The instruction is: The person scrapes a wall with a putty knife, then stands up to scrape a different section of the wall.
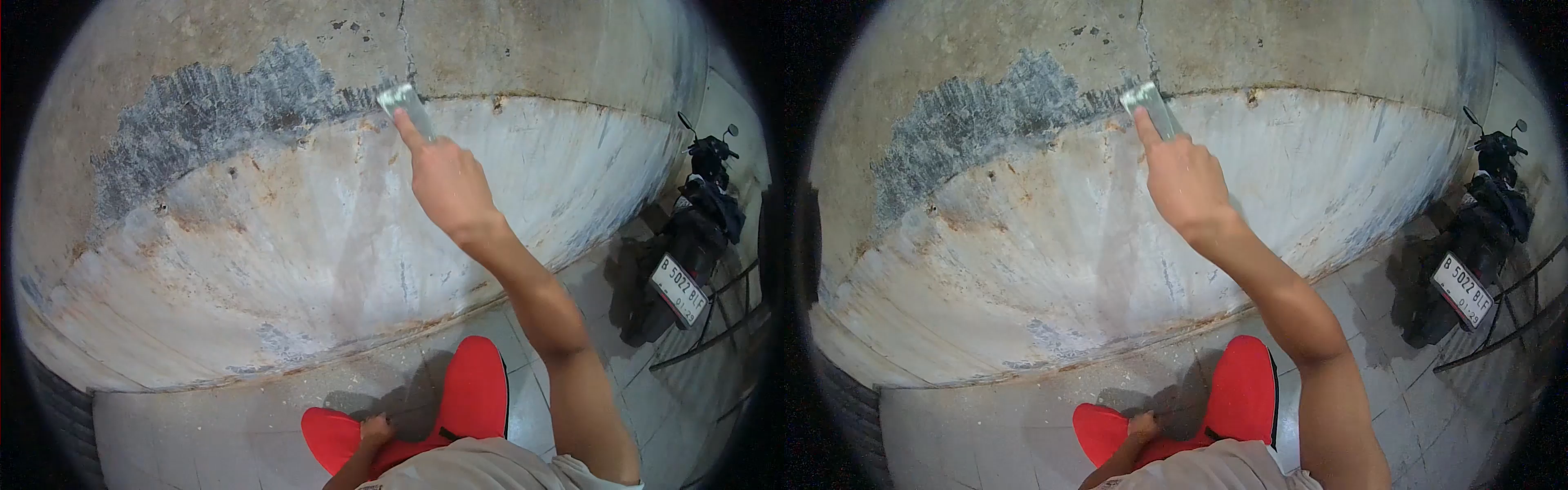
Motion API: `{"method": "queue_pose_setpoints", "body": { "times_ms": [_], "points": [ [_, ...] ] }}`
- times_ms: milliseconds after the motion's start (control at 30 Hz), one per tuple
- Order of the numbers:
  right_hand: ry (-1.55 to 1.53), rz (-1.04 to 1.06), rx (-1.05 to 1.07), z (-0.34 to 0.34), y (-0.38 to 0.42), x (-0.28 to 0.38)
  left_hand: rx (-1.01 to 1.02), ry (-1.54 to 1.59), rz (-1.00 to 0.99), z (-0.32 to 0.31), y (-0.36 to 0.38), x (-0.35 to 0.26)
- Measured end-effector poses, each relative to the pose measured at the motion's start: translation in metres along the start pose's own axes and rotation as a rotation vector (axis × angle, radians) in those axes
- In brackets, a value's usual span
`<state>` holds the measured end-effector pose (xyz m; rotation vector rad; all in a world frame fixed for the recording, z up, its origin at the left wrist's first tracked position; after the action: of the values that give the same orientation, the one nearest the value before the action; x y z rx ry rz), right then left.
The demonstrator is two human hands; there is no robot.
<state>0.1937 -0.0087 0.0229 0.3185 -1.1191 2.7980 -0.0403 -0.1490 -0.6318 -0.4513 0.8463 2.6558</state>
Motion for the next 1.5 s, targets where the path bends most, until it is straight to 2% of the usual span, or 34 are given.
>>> {"method": "queue_pose_setpoints", "body": {
  "times_ms": [100, 200, 267, 400, 467, 567, 667, 767, 900, 1000, 1067, 1100, 1167, 1267, 1333, 1500],
  "points": [
    [0.021, -0.013, -0.004, -0.009, 0.000, -0.002, -0.028, 0.003, -0.013, 0.008, 0.009, -0.001],
    [-0.017, 0.062, -0.106, 0.012, -0.018, 0.012, -0.018, 0.015, -0.012, 0.006, 0.002, -0.001],
    [0.082, 0.091, -0.053, 0.009, -0.016, 0.014, 0.016, 0.022, -0.008, -0.002, -0.001, -0.002],
    [0.082, 0.037, 0.056, -0.005, 0.001, 0.007, 0.014, -0.026, -0.022, 0.003, 0.007, -0.003],
    [0.063, 0.115, -0.048, 0.007, -0.015, 0.020, 0.001, -0.003, -0.036, 0.006, 0.000, -0.005],
    [-0.015, 0.115, -0.132, 0.021, -0.024, 0.028, 0.046, 0.002, -0.019, 0.003, 0.000, -0.008],
    [0.094, 0.071, -0.009, 0.001, -0.001, 0.014, 0.101, -0.055, -0.026, 0.007, 0.010, -0.012],
    [0.119, 0.081, 0.002, -0.003, 0.001, 0.015, 0.043, -0.025, -0.004, -0.002, 0.002, 0.001],
    [-0.009, 0.128, -0.125, 0.016, -0.025, 0.031, 0.061, -0.010, -0.019, -0.003, -0.002, -0.003],
    [0.013, 0.095, -0.079, 0.007, -0.006, 0.023, 0.046, -0.034, -0.039, 0.004, 0.007, -0.010],
    [0.089, 0.016, 0.061, -0.017, 0.007, 0.009, 0.027, -0.056, -0.056, 0.002, 0.009, -0.006],
    [0.091, 0.017, 0.062, -0.017, 0.005, 0.011, -0.004, -0.022, -0.055, 0.001, 0.008, -0.002],
    [0.032, 0.125, -0.086, 0.005, -0.008, 0.029, -0.043, 0.014, -0.058, 0.002, 0.000, 0.002],
    [0.011, 0.148, -0.144, 0.017, -0.025, 0.043, 0.064, 0.017, -0.025, 0.001, 0.005, -0.006],
    [0.032, 0.127, -0.094, 0.007, -0.011, 0.036, 0.139, 0.007, -0.026, -0.004, 0.003, -0.006],
    [0.066, 0.072, -0.021, -0.008, -0.008, 0.034, 0.014, 0.031, -0.024, 0.005, 0.009, -0.001]
  ]
}}
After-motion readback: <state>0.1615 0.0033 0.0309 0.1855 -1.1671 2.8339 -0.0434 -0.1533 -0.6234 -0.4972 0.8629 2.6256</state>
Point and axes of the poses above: each hand's wrist, its own y-axis away from the middle knuckle, its own z-axis out of the back of the hand, x = y × z, the point moved 10 cm from there along -y, towards the middle knuckle, and after that the axes turned 10 degrees about -z, right-handed, at the moved point
